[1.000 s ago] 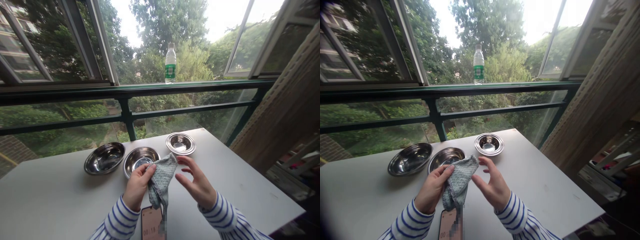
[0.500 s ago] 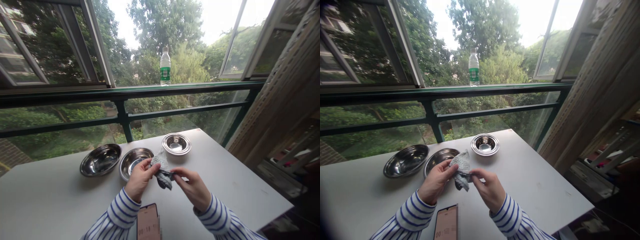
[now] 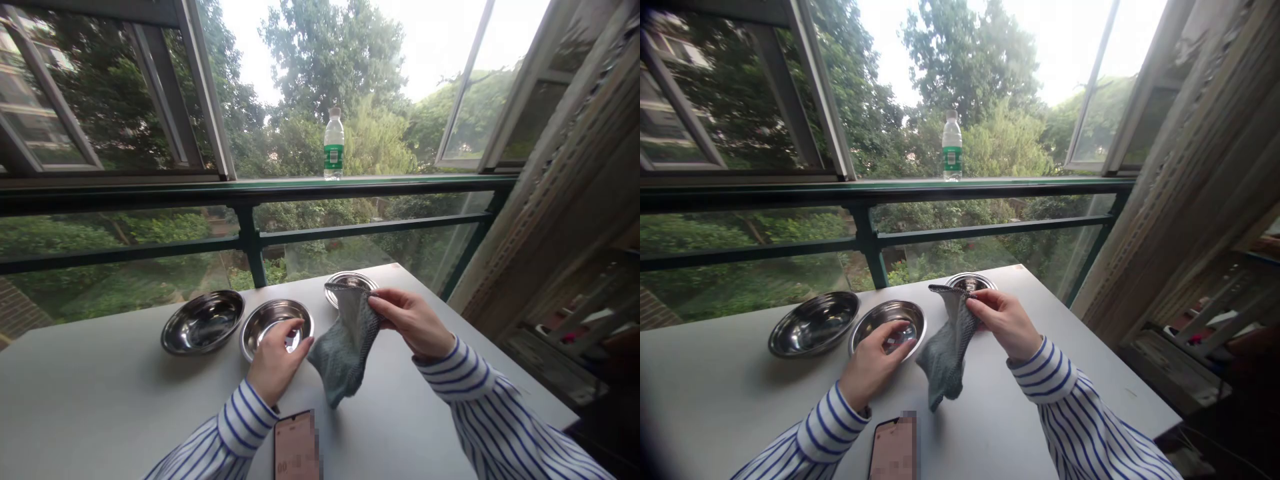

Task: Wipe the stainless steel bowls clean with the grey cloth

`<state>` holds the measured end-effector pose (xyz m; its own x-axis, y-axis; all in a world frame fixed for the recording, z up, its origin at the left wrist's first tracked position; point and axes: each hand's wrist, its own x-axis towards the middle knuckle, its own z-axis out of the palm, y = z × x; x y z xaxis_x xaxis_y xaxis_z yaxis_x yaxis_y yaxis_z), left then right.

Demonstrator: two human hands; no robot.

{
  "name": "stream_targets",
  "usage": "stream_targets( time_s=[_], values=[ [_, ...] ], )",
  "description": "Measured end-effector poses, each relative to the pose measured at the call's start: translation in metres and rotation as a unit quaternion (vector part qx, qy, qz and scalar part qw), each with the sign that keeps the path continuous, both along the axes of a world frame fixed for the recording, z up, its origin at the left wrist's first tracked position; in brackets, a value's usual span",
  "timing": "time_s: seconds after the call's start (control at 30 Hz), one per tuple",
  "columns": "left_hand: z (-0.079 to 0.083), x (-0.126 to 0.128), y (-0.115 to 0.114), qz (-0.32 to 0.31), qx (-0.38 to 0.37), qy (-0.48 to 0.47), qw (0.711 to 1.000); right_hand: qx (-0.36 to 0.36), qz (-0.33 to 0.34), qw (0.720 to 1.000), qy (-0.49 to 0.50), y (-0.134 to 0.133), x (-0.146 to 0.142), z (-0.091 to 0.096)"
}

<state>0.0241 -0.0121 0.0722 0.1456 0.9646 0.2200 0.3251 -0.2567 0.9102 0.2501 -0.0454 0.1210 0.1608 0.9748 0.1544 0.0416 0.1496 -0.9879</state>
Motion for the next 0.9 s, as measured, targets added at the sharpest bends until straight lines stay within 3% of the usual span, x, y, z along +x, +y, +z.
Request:
stream_targets(
  time_s=[0.1, 0.2, 0.3, 0.43, 0.53, 0.63, 0.77, 0.83, 0.9],
  values=[
    [0.009, 0.011, -0.012, -0.108, -0.026, -0.032, 0.993, -0.059, 0.039, 0.996, 0.055, 0.003, -0.013, 0.004],
    [0.013, 0.024, -0.021, -0.189, -0.059, -0.090, 0.976, -0.070, 0.051, 0.992, 0.093, 0.007, -0.024, 0.007],
    [0.011, 0.032, -0.024, -0.212, -0.096, -0.137, 0.963, -0.064, 0.047, 0.989, 0.126, 0.010, -0.030, 0.010],
    [0.009, 0.036, -0.023, -0.179, -0.135, -0.198, 0.954, -0.059, 0.066, 0.988, 0.128, 0.009, -0.031, 0.007],
    [0.010, 0.036, -0.019, -0.135, -0.185, -0.235, 0.945, -0.025, 0.034, 0.999, 0.030, -0.001, -0.030, -0.009],
    [0.011, 0.036, -0.015, -0.126, -0.225, -0.259, 0.931, 0.041, -0.085, 0.985, -0.145, -0.016, -0.036, -0.030],
    [0.007, 0.042, -0.012, -0.152, -0.223, -0.263, 0.926, 0.081, -0.073, 0.929, -0.353, -0.029, -0.051, -0.046],
    [0.005, 0.045, -0.012, -0.162, -0.203, -0.253, 0.932, 0.094, -0.072, 0.907, -0.405, -0.030, -0.056, -0.047],
    [0.004, 0.047, -0.011, -0.169, -0.183, -0.238, 0.939, 0.095, -0.073, 0.905, -0.408, -0.028, -0.056, -0.047]
  ],
)
